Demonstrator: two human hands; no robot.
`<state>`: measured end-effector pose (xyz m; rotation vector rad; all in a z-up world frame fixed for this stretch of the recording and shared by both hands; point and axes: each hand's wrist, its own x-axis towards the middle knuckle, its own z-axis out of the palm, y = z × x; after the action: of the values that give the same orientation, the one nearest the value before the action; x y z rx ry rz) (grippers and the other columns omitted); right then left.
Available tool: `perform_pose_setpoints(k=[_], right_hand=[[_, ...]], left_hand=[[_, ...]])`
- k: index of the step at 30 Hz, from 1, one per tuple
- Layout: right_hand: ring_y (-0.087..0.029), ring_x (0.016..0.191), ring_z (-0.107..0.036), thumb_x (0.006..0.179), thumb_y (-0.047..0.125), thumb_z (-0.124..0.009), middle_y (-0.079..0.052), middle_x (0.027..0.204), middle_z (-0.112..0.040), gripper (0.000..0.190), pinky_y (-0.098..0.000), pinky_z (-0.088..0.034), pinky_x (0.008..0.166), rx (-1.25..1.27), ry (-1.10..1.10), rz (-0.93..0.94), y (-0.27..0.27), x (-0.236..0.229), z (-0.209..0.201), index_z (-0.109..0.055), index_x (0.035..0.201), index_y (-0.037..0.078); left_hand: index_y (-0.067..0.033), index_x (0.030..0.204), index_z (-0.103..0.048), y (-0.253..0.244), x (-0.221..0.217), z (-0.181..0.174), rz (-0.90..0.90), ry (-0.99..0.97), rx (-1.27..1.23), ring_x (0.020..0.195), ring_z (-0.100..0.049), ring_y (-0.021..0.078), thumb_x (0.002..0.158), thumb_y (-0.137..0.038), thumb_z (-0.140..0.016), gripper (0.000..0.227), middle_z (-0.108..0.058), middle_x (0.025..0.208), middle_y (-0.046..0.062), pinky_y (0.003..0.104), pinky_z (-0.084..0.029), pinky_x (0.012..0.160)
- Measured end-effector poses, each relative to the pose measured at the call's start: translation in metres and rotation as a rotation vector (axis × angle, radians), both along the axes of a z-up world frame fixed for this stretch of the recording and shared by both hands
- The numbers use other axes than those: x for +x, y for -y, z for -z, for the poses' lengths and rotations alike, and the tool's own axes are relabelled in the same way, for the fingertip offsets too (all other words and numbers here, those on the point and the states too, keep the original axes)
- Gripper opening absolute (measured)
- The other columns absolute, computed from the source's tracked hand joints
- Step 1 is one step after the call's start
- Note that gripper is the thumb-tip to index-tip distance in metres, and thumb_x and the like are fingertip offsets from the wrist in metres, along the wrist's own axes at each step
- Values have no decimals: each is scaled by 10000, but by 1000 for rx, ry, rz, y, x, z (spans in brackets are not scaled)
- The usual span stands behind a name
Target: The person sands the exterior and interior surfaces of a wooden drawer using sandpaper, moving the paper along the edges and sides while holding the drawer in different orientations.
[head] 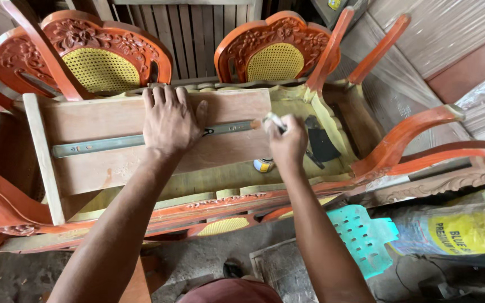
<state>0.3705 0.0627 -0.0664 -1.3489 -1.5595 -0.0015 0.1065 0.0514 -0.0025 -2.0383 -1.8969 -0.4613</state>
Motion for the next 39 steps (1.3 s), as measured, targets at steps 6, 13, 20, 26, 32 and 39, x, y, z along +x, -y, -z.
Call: perform_pose_setpoints(k=[6, 13, 20, 26, 32, 39], right_hand=[[-301, 733, -647, 831, 125, -801, -156, 840, -624, 258, -415, -502, 644, 32, -1, -7, 14, -11, 0, -579, 765, 11], [-339, 659, -635, 822, 244, -875, -172, 752, -650, 356, -469, -500, 667, -71, 95, 152, 0, -20, -4, -617, 710, 25], [-355, 740, -661, 844, 262, -847, -154, 830, -659, 328, -480, -523, 710, -23, 22, 193, -14, -23, 8, -602, 759, 61], [-385, 691, -648, 770, 258, -869, -181, 738, -639, 352, -501, -497, 637, 71, 71, 227, 6, -29, -2, -606, 691, 38], [-334, 733, -592, 921, 175, -796, -165, 801, -605, 243, -432, -486, 673, 232, 74, -47, 15, -9, 4, -614, 882, 17], [-91, 712, -499, 967, 213, -778, -24, 755, -583, 292, -302, -462, 641, -60, -264, -237, -51, 14, 1, -592, 895, 0]], left_hand=[[72, 1157, -598, -6, -2, -12, 34, 38, 44, 1135, -530, 426, 1055, -553, -373, 672, -611, 1117, 301, 571, -286, 1088], [70, 1144, -603, 1, -2, -10, 44, 44, 49, 1152, -524, 427, 1086, -559, -381, 669, -610, 1114, 289, 577, -270, 1126], [70, 1136, -604, 6, 0, -2, 61, 77, 80, 1141, -524, 427, 1060, -564, -401, 669, -615, 1107, 291, 590, -260, 1118], [48, 1115, -601, -1, 0, -15, 39, 43, 104, 1146, -522, 432, 1073, -565, -380, 653, -619, 1113, 283, 612, -256, 1110], [43, 1120, -601, 8, 1, -13, 49, 51, 50, 1117, -530, 421, 1058, -572, -372, 659, -620, 1082, 278, 593, -275, 1088], [53, 1166, -601, 10, 2, -8, 34, 71, -22, 1139, -537, 411, 1079, -558, -370, 659, -627, 1120, 279, 581, -270, 1140]])
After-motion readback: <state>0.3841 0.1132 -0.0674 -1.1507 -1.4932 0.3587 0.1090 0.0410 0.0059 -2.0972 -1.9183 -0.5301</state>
